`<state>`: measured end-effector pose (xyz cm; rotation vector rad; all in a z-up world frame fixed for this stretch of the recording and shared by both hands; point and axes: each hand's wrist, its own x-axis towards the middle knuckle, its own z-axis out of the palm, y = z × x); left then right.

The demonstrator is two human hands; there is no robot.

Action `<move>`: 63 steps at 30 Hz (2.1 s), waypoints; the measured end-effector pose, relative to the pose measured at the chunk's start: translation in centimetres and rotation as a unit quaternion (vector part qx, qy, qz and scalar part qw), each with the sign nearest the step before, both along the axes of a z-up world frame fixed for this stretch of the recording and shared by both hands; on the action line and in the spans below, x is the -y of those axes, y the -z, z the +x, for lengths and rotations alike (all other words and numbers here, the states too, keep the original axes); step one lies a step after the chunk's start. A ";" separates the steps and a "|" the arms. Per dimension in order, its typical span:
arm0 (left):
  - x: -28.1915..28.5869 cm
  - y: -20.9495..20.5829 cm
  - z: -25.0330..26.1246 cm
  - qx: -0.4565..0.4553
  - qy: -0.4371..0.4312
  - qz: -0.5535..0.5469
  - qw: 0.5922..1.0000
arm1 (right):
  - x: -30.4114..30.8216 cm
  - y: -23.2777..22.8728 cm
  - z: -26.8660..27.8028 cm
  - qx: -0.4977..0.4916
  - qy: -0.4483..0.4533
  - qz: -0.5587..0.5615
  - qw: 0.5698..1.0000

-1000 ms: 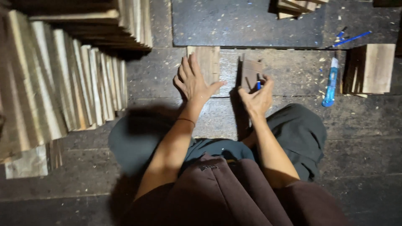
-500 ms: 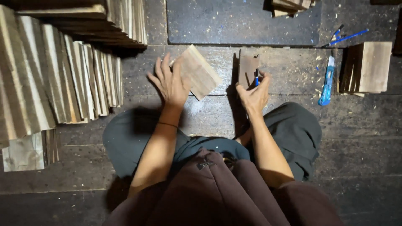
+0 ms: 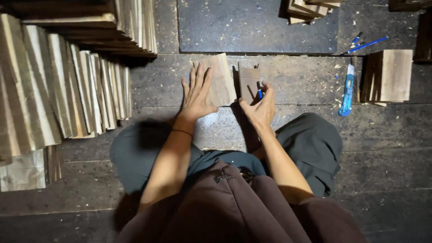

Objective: The person sits on the floor and repeatedly picks up small rectangular wood pieces, places them on a larger board, and marks them with a blue pen. The person handles the wood pieces one at a time, aligns them, and draws lines on their surfaces before setting them aside.

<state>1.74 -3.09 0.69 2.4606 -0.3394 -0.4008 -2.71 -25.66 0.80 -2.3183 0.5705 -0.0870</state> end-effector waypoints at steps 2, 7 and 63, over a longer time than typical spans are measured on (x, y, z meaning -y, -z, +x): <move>-0.4 0.6 -0.4 0.011 -0.023 -0.015 1.000 | -0.7 -0.4 0.0 0.002 -0.007 0.005 1.000; -2.8 1.2 -0.5 0.008 -0.064 -0.012 0.998 | -1.3 -1.1 -0.3 0.002 -0.001 0.021 1.000; -3.2 -2.0 17.3 0.349 -0.071 -0.142 0.924 | 1.1 -3.1 2.0 -0.006 0.169 0.409 0.897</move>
